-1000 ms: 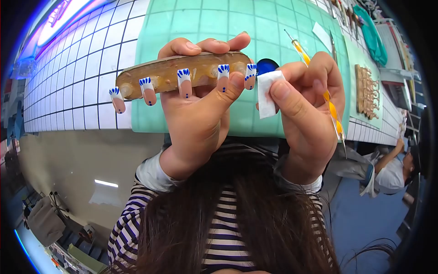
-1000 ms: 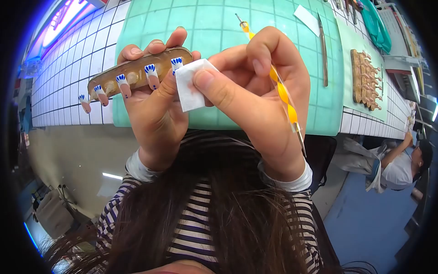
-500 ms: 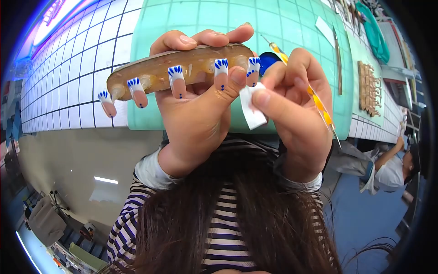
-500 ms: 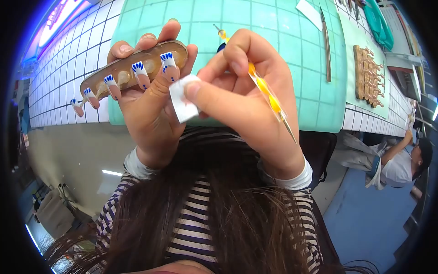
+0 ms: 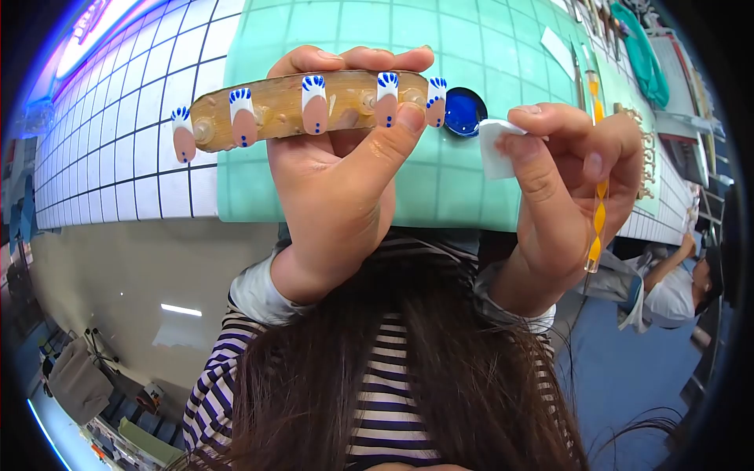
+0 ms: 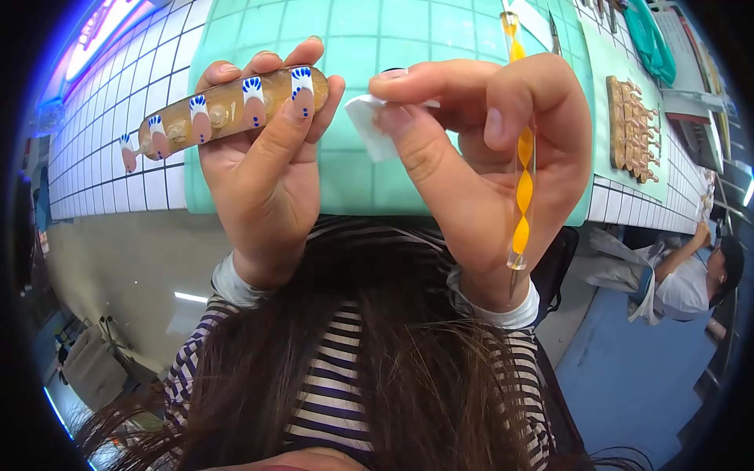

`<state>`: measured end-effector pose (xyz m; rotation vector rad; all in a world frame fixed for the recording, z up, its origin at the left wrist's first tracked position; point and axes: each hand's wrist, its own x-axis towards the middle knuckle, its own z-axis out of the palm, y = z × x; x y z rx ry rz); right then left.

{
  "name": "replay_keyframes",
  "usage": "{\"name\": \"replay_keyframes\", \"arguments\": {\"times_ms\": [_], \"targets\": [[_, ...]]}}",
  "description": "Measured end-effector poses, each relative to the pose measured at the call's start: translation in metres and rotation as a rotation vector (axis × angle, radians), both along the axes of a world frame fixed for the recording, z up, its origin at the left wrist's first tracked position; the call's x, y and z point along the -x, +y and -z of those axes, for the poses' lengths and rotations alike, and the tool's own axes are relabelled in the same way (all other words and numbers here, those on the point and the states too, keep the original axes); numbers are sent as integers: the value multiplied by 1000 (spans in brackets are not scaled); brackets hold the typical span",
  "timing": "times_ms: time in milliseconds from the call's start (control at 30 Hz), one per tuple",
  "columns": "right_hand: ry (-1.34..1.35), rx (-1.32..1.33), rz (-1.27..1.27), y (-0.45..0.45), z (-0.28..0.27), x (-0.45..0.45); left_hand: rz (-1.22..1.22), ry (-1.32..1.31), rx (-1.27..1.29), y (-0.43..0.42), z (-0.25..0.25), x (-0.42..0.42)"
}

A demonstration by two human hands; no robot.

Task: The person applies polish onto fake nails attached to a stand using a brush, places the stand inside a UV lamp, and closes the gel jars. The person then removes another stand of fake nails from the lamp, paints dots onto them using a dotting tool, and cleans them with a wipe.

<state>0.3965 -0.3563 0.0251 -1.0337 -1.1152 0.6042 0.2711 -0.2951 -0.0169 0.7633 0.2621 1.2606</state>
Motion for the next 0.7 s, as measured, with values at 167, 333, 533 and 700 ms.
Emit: {"name": "replay_keyframes", "arguments": {"times_ms": [167, 333, 533, 700], "targets": [[-147, -48, 80, 1, -2, -2, 7, 35, -35, 0, 0, 0], [-210, -69, 38, 3, -6, -11, 45, 63, -12, -1, -2, 1], [-269, -36, -89, 10, -18, -52, 148, 144, 76, -3, -32, 0], [-300, -48, -205, 9, -21, -60, 331, -201, -132, 8, -11, -5]]}}
